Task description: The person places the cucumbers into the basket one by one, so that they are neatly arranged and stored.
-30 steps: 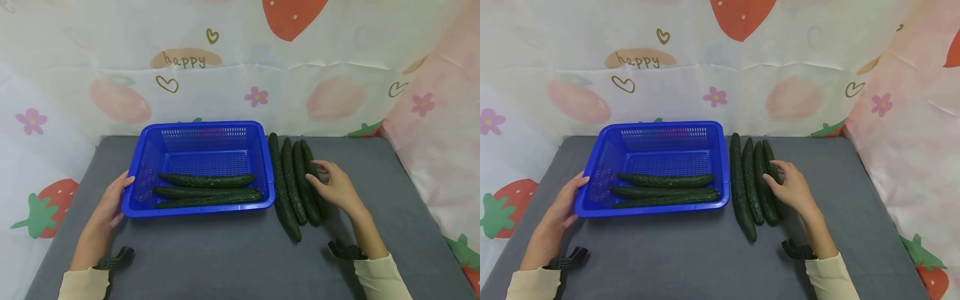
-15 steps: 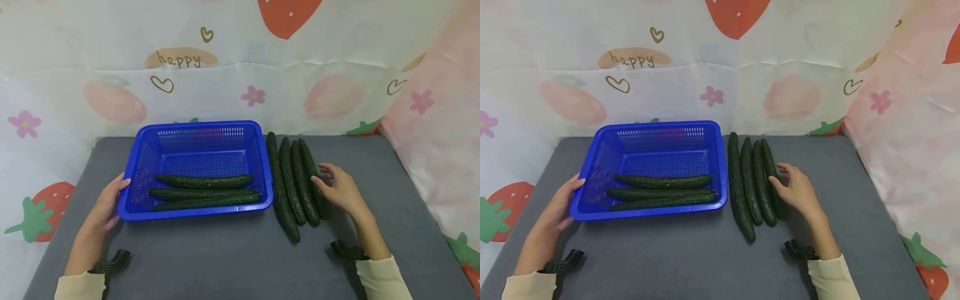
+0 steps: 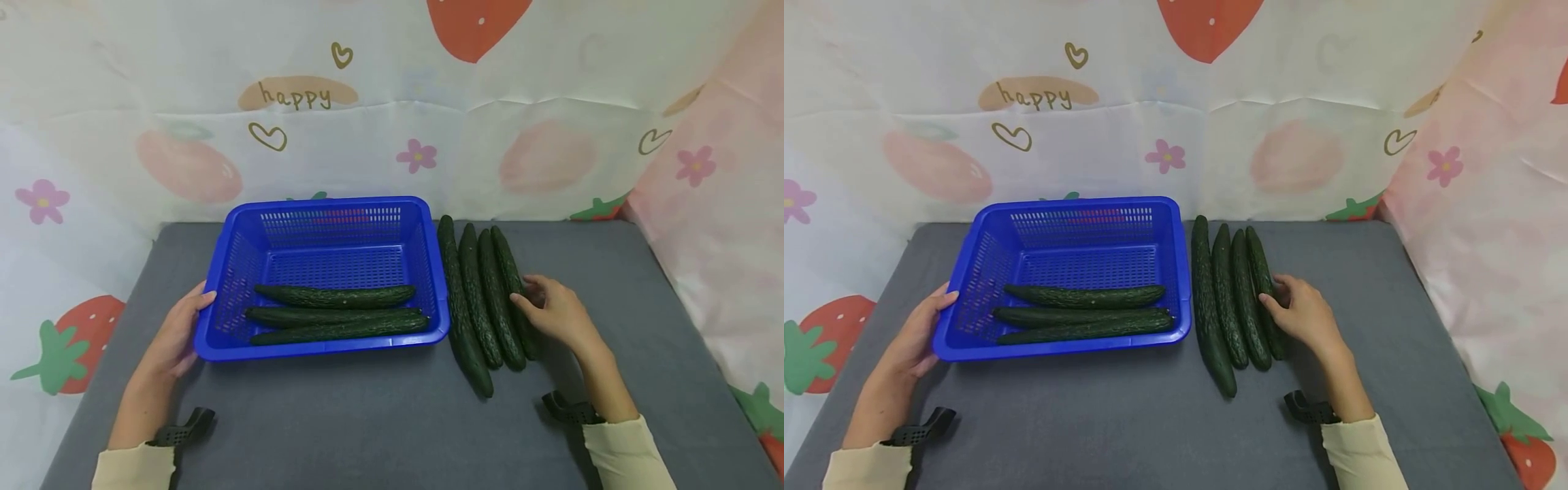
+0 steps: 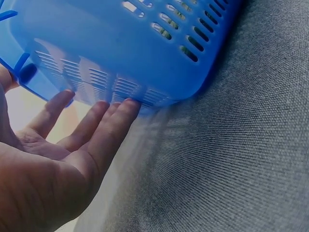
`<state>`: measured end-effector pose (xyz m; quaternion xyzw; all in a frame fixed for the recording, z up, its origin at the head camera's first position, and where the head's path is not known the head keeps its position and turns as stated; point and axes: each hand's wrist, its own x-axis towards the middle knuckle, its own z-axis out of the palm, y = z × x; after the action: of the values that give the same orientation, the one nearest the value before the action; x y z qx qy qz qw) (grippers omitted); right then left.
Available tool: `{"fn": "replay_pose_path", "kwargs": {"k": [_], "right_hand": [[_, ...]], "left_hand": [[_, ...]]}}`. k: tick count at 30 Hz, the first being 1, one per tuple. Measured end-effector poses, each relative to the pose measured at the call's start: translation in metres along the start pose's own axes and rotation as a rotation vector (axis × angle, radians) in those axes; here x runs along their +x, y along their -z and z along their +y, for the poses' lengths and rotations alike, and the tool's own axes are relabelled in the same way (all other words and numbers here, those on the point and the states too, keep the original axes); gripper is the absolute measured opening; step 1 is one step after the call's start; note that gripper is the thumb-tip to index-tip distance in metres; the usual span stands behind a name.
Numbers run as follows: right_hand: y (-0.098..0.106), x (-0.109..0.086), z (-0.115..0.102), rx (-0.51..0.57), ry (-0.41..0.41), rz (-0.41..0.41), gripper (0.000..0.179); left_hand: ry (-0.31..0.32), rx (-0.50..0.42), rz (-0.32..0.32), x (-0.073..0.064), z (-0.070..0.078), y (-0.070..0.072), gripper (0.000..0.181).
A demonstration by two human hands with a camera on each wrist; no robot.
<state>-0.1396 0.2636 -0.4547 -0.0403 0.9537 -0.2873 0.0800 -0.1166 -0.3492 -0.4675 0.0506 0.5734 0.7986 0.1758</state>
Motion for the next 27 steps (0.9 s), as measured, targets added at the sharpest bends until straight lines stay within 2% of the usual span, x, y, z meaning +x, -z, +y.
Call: {"fn": "replay_pose_path", "kwargs": {"k": [14,20,27], "right_hand": [[-0.0059,0.0016,-0.0030,-0.019,-0.053,-0.010,0.063],[-0.0037,0.0016,-0.0019,0.013,-0.089,-0.019,0.059],[0.0016,0.0009,-0.0001,0.095,-0.136,-0.086,0.062]], "left_hand": [[0.016,0.028,0.033,-0.0004,0.0003,-0.0002,0.034],[0.026,0.036,0.039,0.0002,0.0001,-0.0007,0.034],[0.032,0.059,0.050,-0.0004,0.0005,-0.0014,0.035]]}}
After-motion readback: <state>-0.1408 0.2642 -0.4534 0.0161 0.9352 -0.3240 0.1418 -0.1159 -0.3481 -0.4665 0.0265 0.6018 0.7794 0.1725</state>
